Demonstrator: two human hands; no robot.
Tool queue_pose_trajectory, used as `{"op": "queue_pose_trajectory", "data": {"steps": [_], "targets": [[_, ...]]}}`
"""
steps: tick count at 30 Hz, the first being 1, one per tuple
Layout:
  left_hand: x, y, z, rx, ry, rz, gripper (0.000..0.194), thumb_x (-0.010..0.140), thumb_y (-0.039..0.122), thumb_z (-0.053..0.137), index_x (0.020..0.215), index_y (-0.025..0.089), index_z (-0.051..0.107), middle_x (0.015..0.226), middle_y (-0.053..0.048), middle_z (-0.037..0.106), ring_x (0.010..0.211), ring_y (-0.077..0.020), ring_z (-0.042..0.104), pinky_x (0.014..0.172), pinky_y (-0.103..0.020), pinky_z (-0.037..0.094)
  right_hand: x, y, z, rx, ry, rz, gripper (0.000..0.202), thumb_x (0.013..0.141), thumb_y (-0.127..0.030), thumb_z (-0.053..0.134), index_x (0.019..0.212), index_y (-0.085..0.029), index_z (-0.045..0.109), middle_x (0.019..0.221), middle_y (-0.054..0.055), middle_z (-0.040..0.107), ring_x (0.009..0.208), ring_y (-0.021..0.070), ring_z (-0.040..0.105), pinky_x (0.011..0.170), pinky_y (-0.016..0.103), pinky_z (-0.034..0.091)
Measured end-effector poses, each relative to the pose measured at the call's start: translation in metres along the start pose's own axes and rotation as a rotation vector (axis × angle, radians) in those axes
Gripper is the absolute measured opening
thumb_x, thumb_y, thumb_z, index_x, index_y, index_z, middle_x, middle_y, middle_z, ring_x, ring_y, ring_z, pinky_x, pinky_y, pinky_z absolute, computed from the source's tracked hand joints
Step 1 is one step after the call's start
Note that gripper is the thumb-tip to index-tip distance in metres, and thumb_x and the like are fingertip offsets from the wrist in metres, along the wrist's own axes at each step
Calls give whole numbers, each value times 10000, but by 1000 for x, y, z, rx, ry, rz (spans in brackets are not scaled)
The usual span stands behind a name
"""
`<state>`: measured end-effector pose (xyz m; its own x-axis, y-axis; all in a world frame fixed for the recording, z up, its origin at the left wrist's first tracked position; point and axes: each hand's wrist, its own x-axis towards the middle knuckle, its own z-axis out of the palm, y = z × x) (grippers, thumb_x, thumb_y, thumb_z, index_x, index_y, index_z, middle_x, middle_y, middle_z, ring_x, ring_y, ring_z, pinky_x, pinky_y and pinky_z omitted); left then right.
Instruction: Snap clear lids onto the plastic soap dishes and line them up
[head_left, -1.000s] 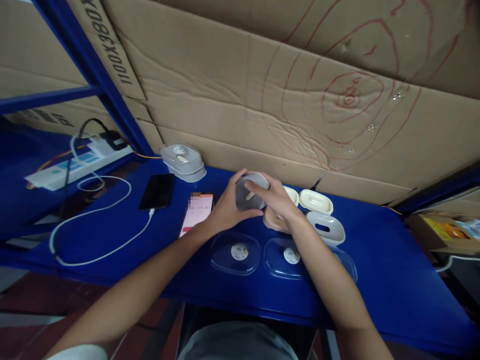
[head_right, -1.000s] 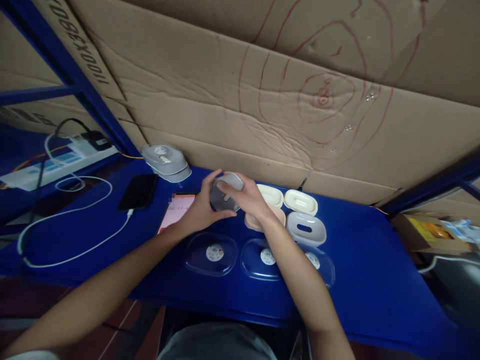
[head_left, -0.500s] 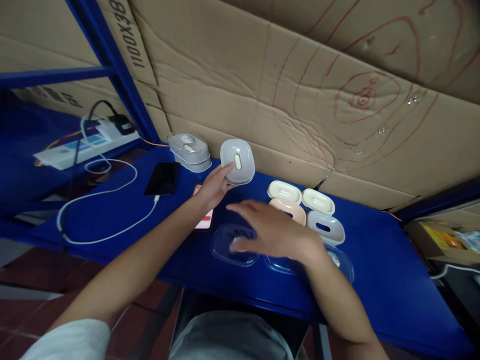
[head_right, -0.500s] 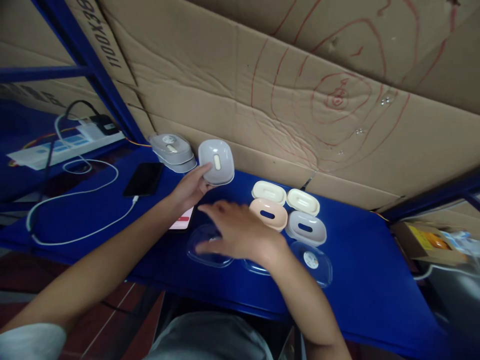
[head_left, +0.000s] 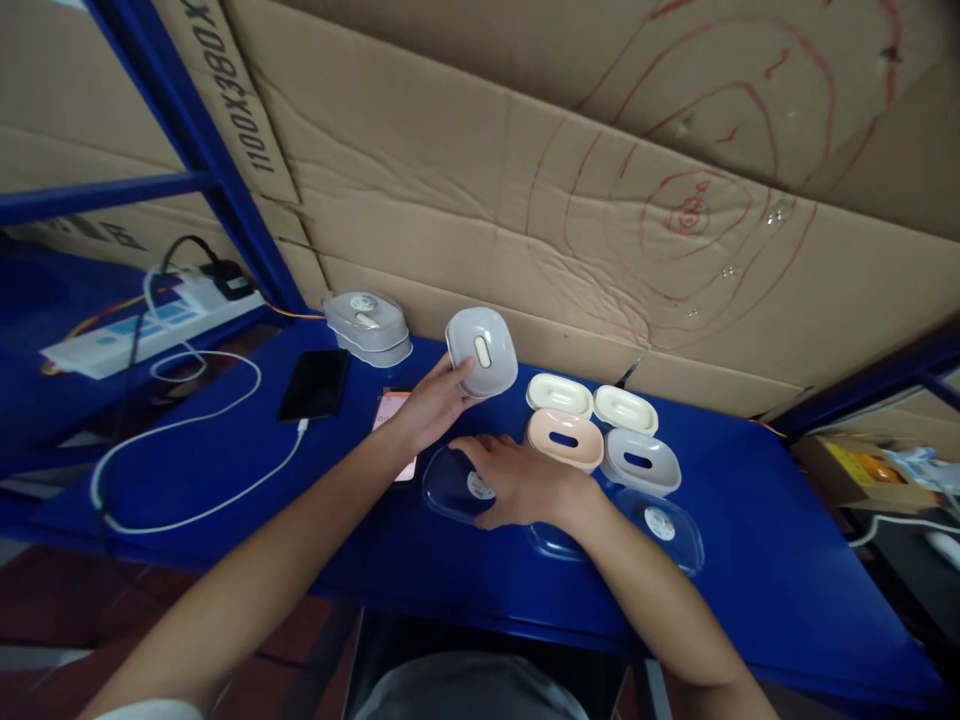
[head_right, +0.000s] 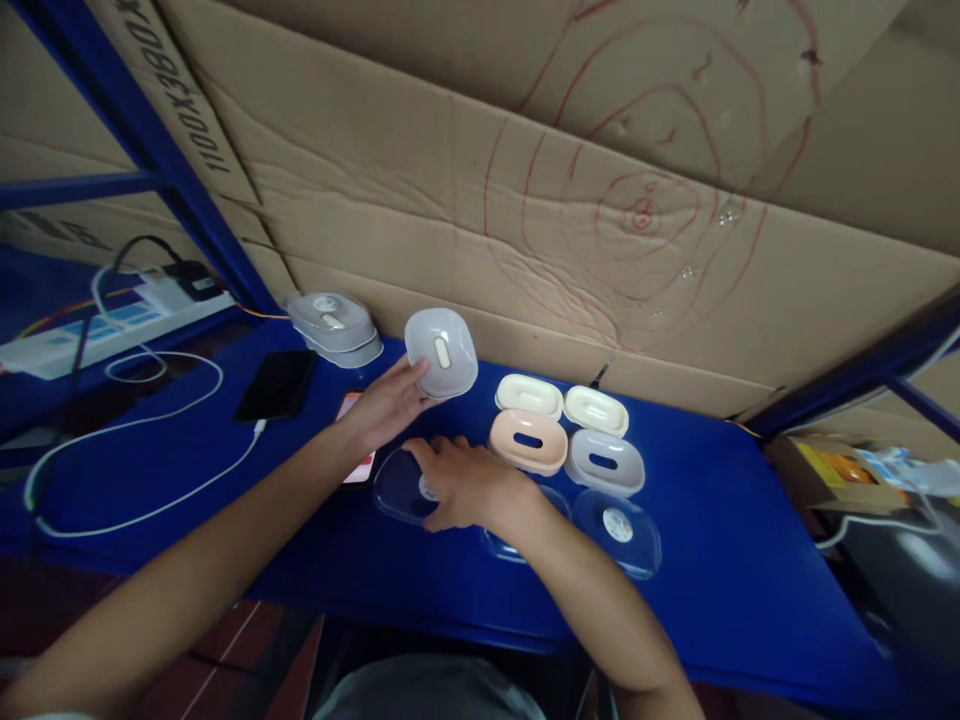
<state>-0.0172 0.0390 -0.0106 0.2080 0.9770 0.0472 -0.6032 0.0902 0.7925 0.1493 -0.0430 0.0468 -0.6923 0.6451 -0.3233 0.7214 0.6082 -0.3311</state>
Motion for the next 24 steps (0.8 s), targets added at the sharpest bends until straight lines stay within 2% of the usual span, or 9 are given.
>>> {"op": "queue_pose_trajectory", "data": {"steps": [3, 7, 13, 19, 22, 24], "targets": [[-1, -2, 1, 8, 38, 17, 597, 857, 347, 878, 1396, 278, 630, 1272, -79, 784, 1205, -282, 732, 1083, -476, 569, 1, 3, -4, -5, 27, 21, 886, 790, -239, 857, 1556, -213, 413, 1478, 196, 574, 1279, 402, 593, 991, 526, 530], [1, 0, -1, 22, 69, 78, 631, 853, 369, 878, 1419, 289, 610, 1285, -73, 778, 1205, -271, 729, 1087, -476, 553, 8, 1, -1, 19, -4, 96, 817, 786, -246, 841, 1515, -227, 473, 1473, 192, 586, 1267, 400, 620, 997, 536, 523], [3, 2, -1, 17, 119, 135, 596, 879, 296, 824, 1416, 333, 566, 1398, -31, 714, 1239, -227, 691, 1080, -435, 546, 16, -1, 7, 20, 2, 91, 861, 830, -372, 846, 1572, -242, 428, 1511, 191, 564, 1356, 421, 576, 1068, 565, 484], [4, 5, -2, 10, 167, 141, 709, 786, 183, 830, 1401, 356, 522, 1323, 10, 719, 1111, -187, 709, 982, -368, 570, 23, -2, 17, -55, 67, 115, 934, 765, -279, 871, 1564, -118, 415, 1479, 285, 548, 1335, 472, 565, 1095, 615, 426], [3, 6, -4, 23, 177, 139, 772, 729, 140, 845, 1398, 340, 515, 1261, 17, 731, 1043, -171, 711, 923, -320, 566, 15, 8, 6, -41, 84, 69, 883, 720, -264, 892, 1497, -169, 484, 1429, 226, 599, 1287, 431, 596, 1055, 561, 460], [1, 5, -3, 25, 164, 135, 773, 719, 128, 853, 1391, 322, 523, 1228, 16, 742, 1035, -170, 714, 918, -306, 559, 5, 20, -8, 27, 173, 20, 839, 740, -275, 876, 1482, -209, 491, 1403, 178, 625, 1243, 378, 623, 1026, 506, 482]]}}
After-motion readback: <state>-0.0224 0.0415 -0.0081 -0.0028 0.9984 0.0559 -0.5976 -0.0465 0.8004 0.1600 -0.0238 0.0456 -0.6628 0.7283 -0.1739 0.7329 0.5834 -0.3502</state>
